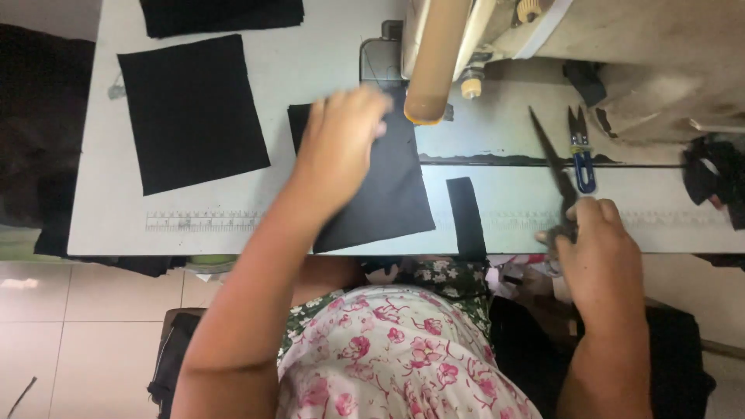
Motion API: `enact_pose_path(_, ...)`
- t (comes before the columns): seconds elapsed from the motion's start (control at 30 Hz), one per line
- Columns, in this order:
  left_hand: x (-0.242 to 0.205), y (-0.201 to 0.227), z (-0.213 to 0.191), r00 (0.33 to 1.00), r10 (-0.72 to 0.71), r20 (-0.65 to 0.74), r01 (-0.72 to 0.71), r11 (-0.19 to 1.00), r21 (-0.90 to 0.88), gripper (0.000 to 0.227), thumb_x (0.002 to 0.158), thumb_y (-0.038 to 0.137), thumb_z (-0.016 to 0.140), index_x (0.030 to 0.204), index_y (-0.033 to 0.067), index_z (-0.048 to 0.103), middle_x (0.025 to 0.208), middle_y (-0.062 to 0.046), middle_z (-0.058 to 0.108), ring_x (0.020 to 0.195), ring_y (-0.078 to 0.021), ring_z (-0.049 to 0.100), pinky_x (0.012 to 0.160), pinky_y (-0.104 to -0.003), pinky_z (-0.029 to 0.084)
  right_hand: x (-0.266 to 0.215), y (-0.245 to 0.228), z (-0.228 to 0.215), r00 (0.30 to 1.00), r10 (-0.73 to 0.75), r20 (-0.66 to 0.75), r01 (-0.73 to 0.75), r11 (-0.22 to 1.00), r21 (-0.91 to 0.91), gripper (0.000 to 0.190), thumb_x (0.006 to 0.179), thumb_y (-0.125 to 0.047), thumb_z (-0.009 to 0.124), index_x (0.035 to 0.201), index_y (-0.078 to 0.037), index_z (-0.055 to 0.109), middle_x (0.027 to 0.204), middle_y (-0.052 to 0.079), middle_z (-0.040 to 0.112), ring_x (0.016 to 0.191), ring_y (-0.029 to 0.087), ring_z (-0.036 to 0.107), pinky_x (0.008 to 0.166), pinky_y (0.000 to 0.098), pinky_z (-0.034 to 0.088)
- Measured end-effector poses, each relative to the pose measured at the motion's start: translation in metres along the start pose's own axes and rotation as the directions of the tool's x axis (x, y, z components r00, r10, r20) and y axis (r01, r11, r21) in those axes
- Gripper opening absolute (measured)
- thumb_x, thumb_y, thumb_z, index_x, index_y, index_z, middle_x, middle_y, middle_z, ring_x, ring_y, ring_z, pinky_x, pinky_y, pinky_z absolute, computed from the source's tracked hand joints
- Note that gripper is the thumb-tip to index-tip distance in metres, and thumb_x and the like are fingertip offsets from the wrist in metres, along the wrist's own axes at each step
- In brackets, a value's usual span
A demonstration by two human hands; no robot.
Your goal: The person is folding black fabric components and trimming the edges with a pair of scissors at a sewing workstation.
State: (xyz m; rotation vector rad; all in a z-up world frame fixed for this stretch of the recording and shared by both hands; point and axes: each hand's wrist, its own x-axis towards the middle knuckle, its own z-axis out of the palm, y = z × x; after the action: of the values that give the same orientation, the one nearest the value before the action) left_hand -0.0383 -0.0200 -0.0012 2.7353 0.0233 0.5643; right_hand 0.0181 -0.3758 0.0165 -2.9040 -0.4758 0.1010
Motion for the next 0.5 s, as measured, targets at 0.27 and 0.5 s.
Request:
enact_pose_path(0.27, -0.099, 0.017, 0.008, 0.997, -0.078, -0.015, 0.079, 0.995, 0.06, 0.028, 0.107, 0.021, 0.056, 0.128, 0.0061, 0.066, 0.114, -0.014, 0.066, 0.109, -0.0325, 0.063, 0.094, -0.041, 0.049, -0.005, -0.043, 0.03, 0.81, -0.573, 0.126, 0.573, 0.818, 0.039, 0.04, 0.089, -0.042, 0.066, 0.127, -0.029, 0.067, 0.129, 0.001, 0.064, 0.121, 0.029, 0.058, 0.098, 0.0443, 0.046)
enact_pose_path(0.5, -0.03, -0.085, -0.008, 0.95, -0.311, 0.0, 0.311, 0.949, 0.057, 0.021, 0.1, 0.019, 0.067, 0.118, 0.0083, 0.072, 0.103, -0.012, 0.069, 0.1, -0.0343, 0.068, 0.086, -0.045, 0.053, 0.015, -0.015, 0.06, 0.906, -0.371, -0.203, 0.421, 0.838, 0.347, 0.022, 0.098, -0.032, 0.073, 0.084, -0.016, 0.065, 0.077, 0.002, 0.06, 0.08, 0.025, 0.064, 0.076, 0.0342, 0.051)
